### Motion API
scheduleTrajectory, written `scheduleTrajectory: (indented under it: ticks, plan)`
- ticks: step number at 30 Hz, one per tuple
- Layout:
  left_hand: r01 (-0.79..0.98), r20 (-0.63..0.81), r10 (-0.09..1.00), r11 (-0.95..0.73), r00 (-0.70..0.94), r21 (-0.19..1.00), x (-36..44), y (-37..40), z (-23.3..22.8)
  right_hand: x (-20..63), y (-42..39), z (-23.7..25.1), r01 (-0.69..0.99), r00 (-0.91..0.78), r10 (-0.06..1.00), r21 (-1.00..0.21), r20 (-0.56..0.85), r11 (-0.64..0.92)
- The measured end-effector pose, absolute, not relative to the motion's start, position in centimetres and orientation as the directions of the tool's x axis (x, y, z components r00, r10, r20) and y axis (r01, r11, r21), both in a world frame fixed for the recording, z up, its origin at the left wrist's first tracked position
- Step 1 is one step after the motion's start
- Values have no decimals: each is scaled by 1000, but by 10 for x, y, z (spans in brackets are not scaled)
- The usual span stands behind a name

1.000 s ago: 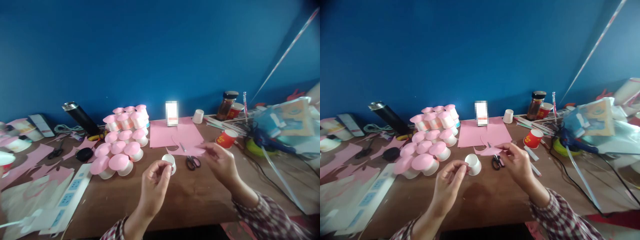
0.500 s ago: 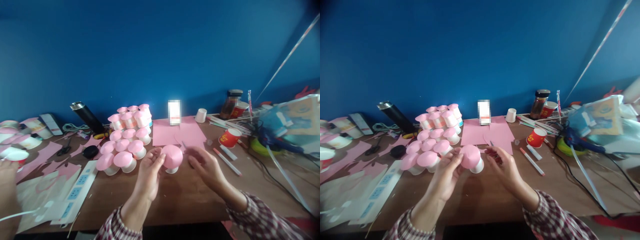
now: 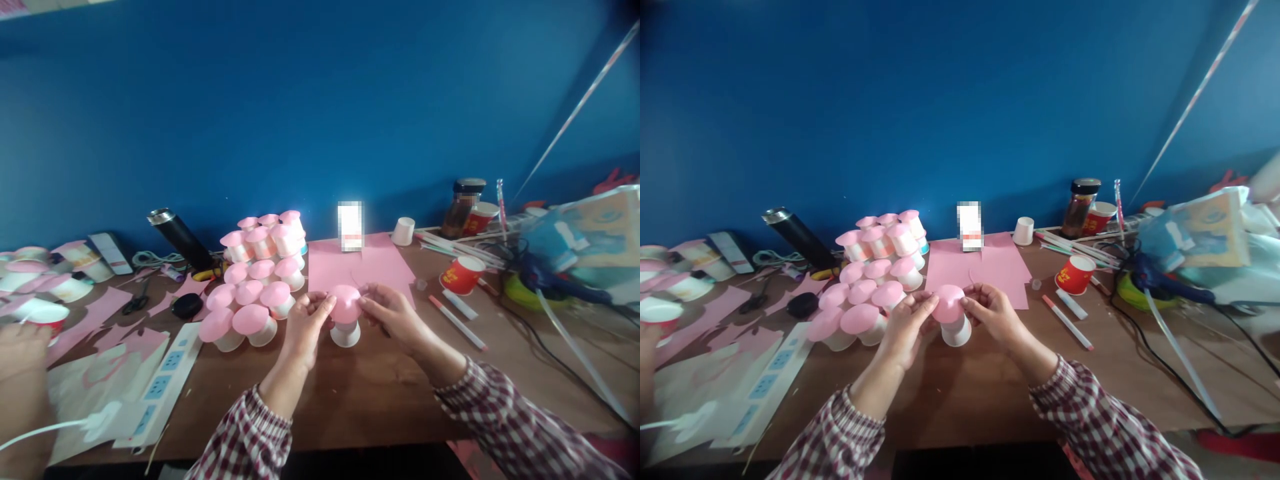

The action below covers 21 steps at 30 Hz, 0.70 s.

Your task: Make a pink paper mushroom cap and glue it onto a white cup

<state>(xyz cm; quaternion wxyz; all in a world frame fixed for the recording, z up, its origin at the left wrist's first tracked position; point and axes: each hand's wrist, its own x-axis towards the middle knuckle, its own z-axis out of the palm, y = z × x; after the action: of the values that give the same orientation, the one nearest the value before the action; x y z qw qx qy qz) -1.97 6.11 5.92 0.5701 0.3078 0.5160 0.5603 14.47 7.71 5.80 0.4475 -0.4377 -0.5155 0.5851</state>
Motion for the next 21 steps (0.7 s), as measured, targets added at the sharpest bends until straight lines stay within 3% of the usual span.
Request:
scheduleTrajectory:
  ticks: [5, 21]
  plan:
    - [-281, -305, 941, 255, -150, 925, -20, 61, 42, 146, 78, 34, -115, -286, 957, -989, -53, -89]
    - [-162, -251, 945, 220, -211, 962, -20, 64, 13, 147, 84, 13, -23, -228, 973, -999, -36, -42]
